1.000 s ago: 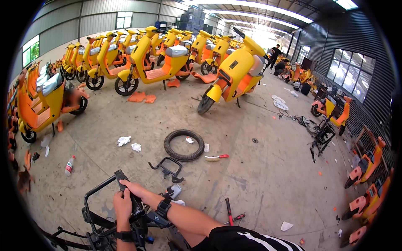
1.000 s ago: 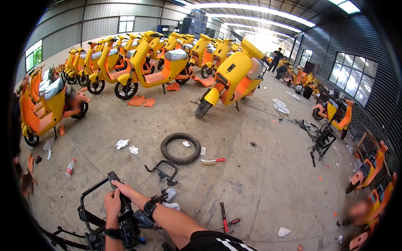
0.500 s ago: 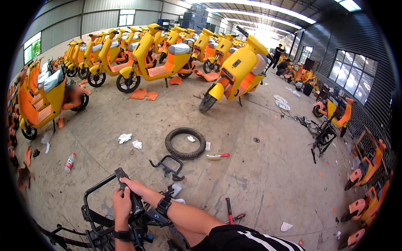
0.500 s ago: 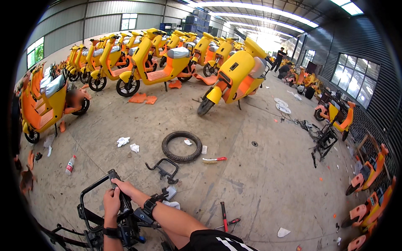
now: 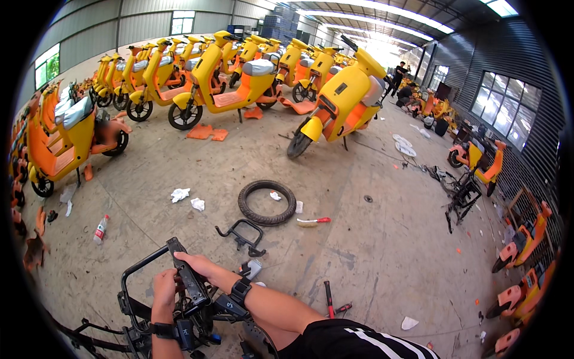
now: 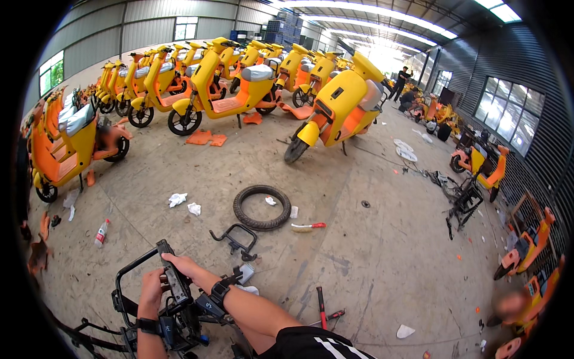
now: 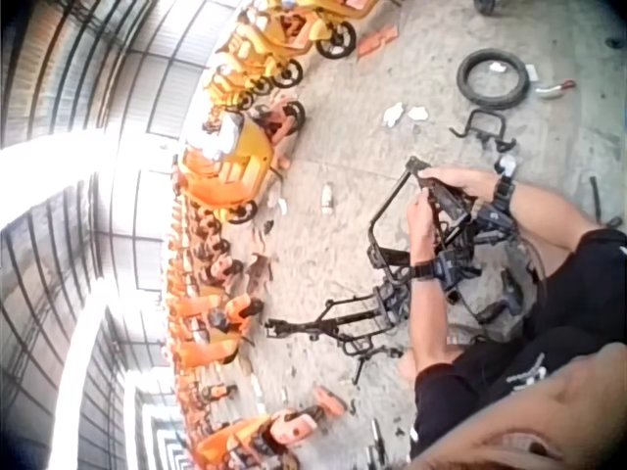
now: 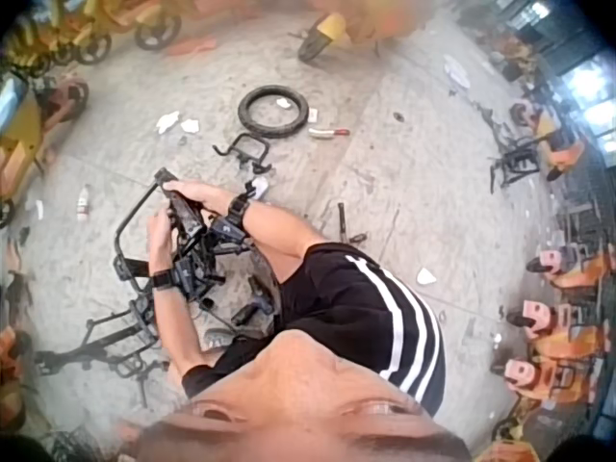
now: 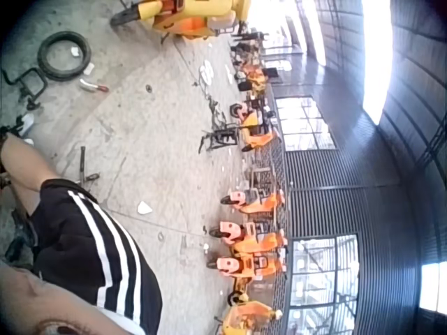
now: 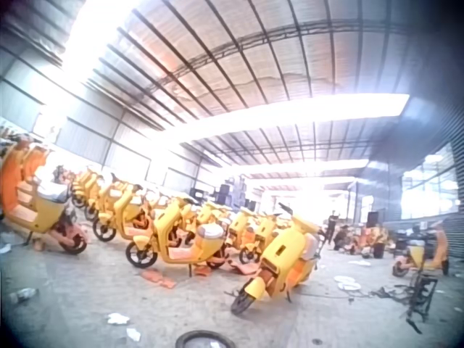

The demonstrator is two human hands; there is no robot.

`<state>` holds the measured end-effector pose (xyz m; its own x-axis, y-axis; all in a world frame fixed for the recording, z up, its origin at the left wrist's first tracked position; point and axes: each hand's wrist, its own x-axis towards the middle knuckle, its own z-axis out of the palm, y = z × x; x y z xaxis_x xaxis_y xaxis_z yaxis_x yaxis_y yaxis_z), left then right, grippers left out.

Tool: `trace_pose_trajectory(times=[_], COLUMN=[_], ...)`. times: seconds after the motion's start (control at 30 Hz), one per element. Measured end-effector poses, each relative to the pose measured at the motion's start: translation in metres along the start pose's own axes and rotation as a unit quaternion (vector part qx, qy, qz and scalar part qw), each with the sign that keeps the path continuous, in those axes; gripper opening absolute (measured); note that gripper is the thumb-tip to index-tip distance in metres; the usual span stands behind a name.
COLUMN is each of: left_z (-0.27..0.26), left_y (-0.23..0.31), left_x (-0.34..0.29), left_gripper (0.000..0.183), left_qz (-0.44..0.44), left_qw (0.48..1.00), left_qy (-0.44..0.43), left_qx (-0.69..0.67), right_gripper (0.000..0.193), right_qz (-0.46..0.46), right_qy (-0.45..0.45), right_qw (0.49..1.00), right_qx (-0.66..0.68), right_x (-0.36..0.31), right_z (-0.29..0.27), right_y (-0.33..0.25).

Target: The person positions a small metal part onto a black motorcycle frame and uses a power drill to drive a screw into the assembly.

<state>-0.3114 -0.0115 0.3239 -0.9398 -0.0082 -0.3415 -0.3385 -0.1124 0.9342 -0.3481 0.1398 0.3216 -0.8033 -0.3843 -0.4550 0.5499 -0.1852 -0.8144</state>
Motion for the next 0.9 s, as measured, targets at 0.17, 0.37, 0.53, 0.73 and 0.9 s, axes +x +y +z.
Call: trace_pose_trajectory(times=[0.17,0.37,0.53,0.73,0.9], left_z=[-0.005,-0.011,-0.016,-0.012,-0.017], left_y=[0.01,0.011,0.012,0.022,0.02], left_x=[0.008,0.018,0.022,0.026,0.028], left_gripper=[0.018,0.01,0.006,0.008,0.006], left_qz=[0.019,0.003,-0.03,-0.029,0.002], left_qw=[0.998,0.999,0.997,0.994,0.994], left_qy=[-0.036,-0.043,-0.07,-0.091,-0.089], left_qx=[0.056,0.034,0.018,0.061,0.067], right_gripper=[0.05,0.056,0.057,0.053,0.047], right_qz=[0.002,0.011,0.016,0.001,-0.018], right_qy=[0.014,0.016,0.006,0.013,-0.012], right_qw=[1.0,0.998,0.999,1.0,0.999], right_qx=[-0.028,-0.052,-0.046,-0.008,0.034], right_x=[0.011,0.003,0.008,0.005,0.01], right_z=[-0.003,-0.001,-0.004,-0.003,-0.002], right_y=[0.006,0.003,0.006,0.005,0.006])
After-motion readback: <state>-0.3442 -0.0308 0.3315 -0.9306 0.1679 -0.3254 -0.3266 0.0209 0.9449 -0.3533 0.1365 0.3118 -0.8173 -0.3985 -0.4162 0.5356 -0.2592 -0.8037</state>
